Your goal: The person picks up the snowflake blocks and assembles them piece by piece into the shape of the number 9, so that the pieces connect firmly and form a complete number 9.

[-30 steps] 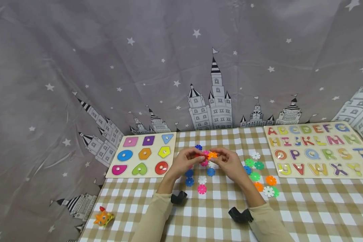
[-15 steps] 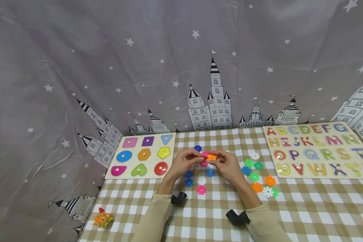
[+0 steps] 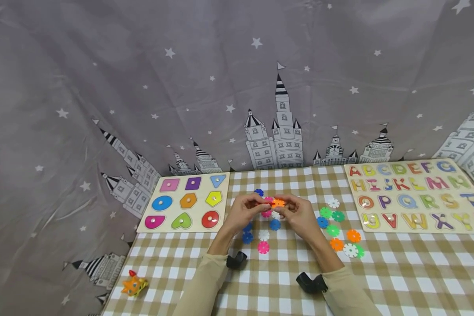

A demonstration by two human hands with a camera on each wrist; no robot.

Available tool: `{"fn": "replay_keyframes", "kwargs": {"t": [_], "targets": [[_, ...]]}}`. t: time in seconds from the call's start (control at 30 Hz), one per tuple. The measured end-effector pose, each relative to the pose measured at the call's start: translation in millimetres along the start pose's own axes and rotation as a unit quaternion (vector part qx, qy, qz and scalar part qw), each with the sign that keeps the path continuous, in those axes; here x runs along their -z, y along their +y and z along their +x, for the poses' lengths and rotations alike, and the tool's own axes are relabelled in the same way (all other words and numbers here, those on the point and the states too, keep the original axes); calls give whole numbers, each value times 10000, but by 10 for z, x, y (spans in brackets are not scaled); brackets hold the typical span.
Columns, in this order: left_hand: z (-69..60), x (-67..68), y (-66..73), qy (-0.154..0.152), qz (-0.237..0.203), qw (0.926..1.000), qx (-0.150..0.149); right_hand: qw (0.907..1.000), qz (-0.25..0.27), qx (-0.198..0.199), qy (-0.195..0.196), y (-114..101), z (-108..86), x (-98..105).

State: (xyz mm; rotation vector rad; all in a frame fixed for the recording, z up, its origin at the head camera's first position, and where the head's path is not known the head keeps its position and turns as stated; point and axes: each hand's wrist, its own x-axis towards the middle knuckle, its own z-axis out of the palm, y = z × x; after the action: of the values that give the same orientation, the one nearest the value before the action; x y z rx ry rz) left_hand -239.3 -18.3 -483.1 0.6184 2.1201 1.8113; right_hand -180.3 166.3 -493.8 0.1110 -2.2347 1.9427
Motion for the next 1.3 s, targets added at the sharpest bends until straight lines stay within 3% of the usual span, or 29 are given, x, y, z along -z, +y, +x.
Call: {"fn": "replay_keyframes", "kwargs": {"t": [0.27, 0.5, 0.83, 1.13, 1.3], "targets": [[6, 86, -1, -326, 111, 9992, -209, 9993, 44, 311, -220, 35, 22, 21], [17, 171, -5, -445, -563, 9974, -84, 9979, 134, 617, -135, 96, 50, 60], [9, 224, 24, -475, -568, 9973, 5, 9984, 22, 500, -260, 150, 57, 83], [36, 258, -5, -830, -279, 9961, 74, 9916, -503, 222, -1168, 226, 66, 90], [44, 281, -19, -1109, -173, 9936, 151, 9838, -1167, 332, -1322, 279, 66, 78]]}}
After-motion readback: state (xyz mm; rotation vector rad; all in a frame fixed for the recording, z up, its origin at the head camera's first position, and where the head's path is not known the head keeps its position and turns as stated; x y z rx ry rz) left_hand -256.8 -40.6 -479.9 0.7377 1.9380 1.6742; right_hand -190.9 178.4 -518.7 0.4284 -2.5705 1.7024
